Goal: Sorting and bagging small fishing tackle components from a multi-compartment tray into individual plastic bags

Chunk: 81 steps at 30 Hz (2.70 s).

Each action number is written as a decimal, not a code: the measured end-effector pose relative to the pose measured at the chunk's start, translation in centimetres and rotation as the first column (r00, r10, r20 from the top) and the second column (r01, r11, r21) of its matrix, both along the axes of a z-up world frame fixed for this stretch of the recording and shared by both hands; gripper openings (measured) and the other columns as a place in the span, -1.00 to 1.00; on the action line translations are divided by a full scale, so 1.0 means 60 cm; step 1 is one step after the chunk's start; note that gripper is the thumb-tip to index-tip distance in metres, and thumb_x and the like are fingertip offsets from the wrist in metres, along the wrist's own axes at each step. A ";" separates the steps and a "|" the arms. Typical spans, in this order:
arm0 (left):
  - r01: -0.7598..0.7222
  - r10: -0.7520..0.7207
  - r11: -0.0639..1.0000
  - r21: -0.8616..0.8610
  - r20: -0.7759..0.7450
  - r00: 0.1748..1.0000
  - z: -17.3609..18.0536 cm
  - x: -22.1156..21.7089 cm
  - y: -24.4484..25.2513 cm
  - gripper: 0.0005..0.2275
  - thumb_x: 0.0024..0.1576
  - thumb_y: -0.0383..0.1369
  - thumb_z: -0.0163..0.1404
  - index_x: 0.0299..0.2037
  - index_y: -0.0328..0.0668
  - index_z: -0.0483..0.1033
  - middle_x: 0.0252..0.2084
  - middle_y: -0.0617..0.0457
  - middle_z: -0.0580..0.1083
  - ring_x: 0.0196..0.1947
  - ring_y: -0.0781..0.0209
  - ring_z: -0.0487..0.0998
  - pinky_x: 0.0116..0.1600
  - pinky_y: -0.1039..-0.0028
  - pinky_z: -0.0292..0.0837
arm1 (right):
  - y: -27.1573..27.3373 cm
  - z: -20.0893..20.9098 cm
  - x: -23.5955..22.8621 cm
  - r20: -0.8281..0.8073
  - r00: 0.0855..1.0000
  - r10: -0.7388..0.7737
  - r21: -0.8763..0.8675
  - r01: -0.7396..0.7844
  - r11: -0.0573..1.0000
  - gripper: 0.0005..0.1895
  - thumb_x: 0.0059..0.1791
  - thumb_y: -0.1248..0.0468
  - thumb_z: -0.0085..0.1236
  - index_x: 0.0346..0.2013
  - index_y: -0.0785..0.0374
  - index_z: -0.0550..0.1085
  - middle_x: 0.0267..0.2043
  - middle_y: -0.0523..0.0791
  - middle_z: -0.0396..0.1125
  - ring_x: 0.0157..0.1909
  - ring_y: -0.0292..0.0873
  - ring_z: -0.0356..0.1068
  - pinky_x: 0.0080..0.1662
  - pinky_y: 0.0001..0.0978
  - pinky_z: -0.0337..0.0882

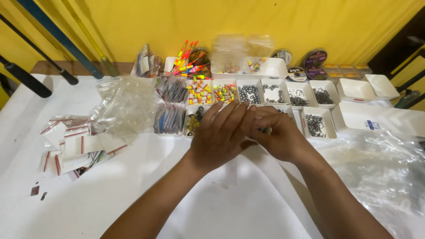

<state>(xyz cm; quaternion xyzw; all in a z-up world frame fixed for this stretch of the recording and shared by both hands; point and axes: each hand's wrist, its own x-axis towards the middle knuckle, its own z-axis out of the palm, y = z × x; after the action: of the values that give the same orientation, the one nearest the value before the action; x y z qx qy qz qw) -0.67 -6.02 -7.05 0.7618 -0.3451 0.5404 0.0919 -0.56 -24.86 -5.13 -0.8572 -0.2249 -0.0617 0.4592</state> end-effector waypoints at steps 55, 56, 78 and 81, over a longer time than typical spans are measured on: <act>-0.001 -0.173 0.912 -0.409 -0.387 0.906 -0.045 -0.027 -0.016 -0.53 0.06 0.08 0.11 0.00 -0.05 0.44 -0.27 0.07 0.44 -0.23 -0.01 0.46 -0.10 0.19 0.21 | -0.126 0.107 0.032 -0.195 0.814 -0.548 -0.129 0.533 0.836 -0.83 0.01 0.21 0.29 -0.17 0.21 0.66 -0.17 -0.14 0.57 -0.07 -0.30 0.49 0.02 -0.35 0.43; 0.006 -0.175 0.914 -0.405 -0.382 0.907 -0.046 -0.027 -0.019 -0.52 0.05 0.08 0.13 0.01 -0.05 0.45 -0.26 0.08 0.45 -0.21 0.00 0.47 -0.10 0.20 0.22 | -0.128 0.103 0.042 -0.191 0.796 -0.574 -0.179 0.547 0.818 -0.82 0.01 0.19 0.31 -0.18 0.21 0.67 -0.19 -0.13 0.57 -0.10 -0.28 0.50 -0.02 -0.34 0.42; 0.110 -0.262 0.884 -0.455 -0.287 0.921 -0.032 -0.025 -0.022 -0.52 -0.08 -0.08 0.25 0.01 -0.09 0.51 -0.30 0.08 0.45 -0.27 0.13 0.55 -0.11 0.33 0.35 | -0.155 -0.042 0.249 0.250 0.922 -0.297 -0.687 0.385 0.617 -0.78 -0.09 0.19 0.25 -0.17 -0.03 0.70 -0.32 0.03 0.44 -0.12 0.21 0.46 -0.04 0.04 0.52; 0.107 -0.259 0.890 -0.443 -0.301 0.918 -0.028 -0.027 -0.020 -0.54 -0.05 -0.07 0.22 -0.01 -0.10 0.52 -0.29 0.09 0.48 -0.26 0.13 0.56 -0.10 0.36 0.39 | -0.155 -0.054 0.257 0.245 0.921 -0.304 -0.712 0.384 0.588 -0.75 -0.10 0.14 0.25 -0.15 -0.05 0.70 -0.28 0.06 0.44 -0.07 0.21 0.45 -0.01 0.09 0.50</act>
<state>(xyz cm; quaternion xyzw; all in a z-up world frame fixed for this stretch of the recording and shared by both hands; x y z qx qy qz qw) -2.29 -7.22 -8.70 0.7719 -0.2709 0.4452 0.3640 14.85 -34.18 -8.40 -0.9917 -0.0821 -0.0929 0.0335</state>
